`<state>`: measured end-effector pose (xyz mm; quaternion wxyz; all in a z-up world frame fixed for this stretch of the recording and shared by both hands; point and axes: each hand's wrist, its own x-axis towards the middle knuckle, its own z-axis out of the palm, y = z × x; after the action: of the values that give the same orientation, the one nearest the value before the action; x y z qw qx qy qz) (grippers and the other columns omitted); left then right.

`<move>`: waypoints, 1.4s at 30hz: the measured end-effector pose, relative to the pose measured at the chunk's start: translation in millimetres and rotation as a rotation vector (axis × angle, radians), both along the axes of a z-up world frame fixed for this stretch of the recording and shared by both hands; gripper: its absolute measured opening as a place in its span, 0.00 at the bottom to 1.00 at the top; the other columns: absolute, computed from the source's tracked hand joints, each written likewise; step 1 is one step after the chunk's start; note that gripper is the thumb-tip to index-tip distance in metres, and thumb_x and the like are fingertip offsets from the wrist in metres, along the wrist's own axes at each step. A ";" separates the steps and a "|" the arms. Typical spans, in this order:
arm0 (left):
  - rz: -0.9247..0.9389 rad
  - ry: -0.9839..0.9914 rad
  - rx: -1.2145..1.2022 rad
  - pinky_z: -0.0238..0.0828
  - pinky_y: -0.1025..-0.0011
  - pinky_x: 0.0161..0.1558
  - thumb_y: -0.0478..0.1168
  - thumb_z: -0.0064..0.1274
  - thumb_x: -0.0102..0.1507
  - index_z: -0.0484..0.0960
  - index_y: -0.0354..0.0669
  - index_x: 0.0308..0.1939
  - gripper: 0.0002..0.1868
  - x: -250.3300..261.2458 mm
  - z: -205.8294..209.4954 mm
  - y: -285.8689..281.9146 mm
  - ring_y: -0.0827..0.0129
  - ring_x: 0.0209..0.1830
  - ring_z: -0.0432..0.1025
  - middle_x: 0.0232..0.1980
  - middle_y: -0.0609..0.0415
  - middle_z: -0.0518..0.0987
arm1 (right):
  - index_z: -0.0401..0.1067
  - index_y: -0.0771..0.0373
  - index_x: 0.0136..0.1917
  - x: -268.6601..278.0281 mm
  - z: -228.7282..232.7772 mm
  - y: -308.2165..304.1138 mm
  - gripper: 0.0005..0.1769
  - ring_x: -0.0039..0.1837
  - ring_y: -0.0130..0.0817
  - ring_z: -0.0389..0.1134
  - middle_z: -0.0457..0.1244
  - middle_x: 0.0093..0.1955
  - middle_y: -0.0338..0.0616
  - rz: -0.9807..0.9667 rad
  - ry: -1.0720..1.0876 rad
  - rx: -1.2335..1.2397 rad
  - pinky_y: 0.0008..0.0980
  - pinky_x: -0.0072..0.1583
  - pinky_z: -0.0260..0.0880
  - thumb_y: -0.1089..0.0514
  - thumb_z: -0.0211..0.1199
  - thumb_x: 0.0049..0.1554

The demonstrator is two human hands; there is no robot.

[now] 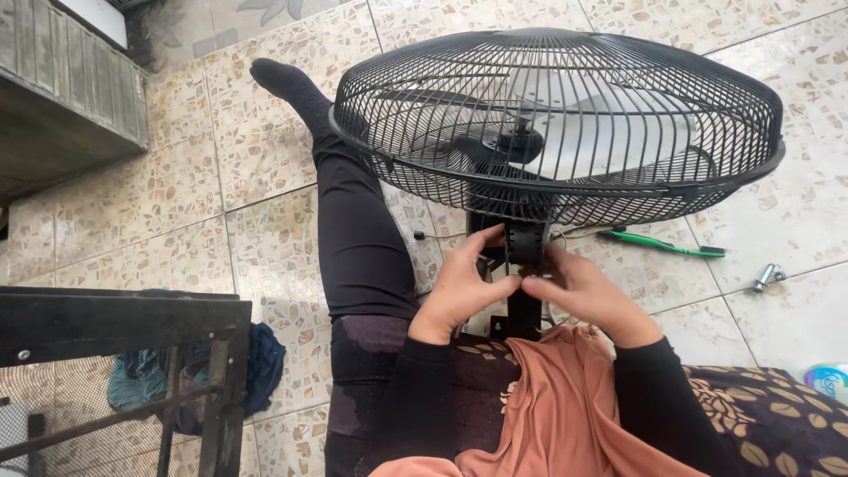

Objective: The person uses a screwdriver to loosen and remove a bolt from the base of a standing fan. They then detach the control panel housing from the fan's neck and set it aside.

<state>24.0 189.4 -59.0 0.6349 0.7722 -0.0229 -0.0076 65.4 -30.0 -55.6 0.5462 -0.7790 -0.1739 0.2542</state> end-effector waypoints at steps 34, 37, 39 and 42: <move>-0.086 0.068 0.083 0.74 0.68 0.55 0.59 0.66 0.54 0.77 0.32 0.64 0.43 -0.2 -28.2 -27.3 0.61 0.55 0.80 0.56 0.43 0.84 | 0.76 0.67 0.49 12.6 -5.0 13.0 0.09 0.46 0.23 0.67 0.69 0.45 0.36 -0.632 0.306 0.420 0.28 0.48 0.65 0.59 0.67 0.57; -0.076 0.077 0.055 0.74 0.68 0.57 0.60 0.68 0.53 0.79 0.30 0.61 0.42 -1.6 -24.2 -26.2 0.61 0.56 0.80 0.55 0.43 0.85 | 0.77 0.66 0.49 14.6 -4.5 12.8 0.09 0.46 0.23 0.67 0.69 0.45 0.36 -0.619 0.306 0.388 0.28 0.48 0.65 0.59 0.67 0.57; -0.062 0.101 0.072 0.74 0.68 0.54 0.60 0.69 0.52 0.80 0.30 0.58 0.42 -1.2 -20.5 -26.3 0.62 0.53 0.81 0.52 0.43 0.85 | 0.78 0.66 0.48 17.3 -2.9 4.0 0.09 0.47 0.22 0.66 0.69 0.46 0.35 -0.538 0.286 0.336 0.27 0.49 0.64 0.58 0.66 0.59; -0.026 0.119 0.105 0.75 0.69 0.50 0.62 0.68 0.51 0.82 0.32 0.55 0.41 -1.8 -12.1 -30.4 0.62 0.48 0.82 0.48 0.45 0.86 | 0.77 0.63 0.51 24.2 -9.7 -4.1 0.09 0.49 0.22 0.67 0.69 0.48 0.34 -0.530 0.167 0.229 0.27 0.50 0.65 0.57 0.65 0.60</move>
<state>22.2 159.0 -71.1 0.5937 0.8022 0.0056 -0.0630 89.7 -34.1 -65.3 0.6900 -0.7072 0.0533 0.1447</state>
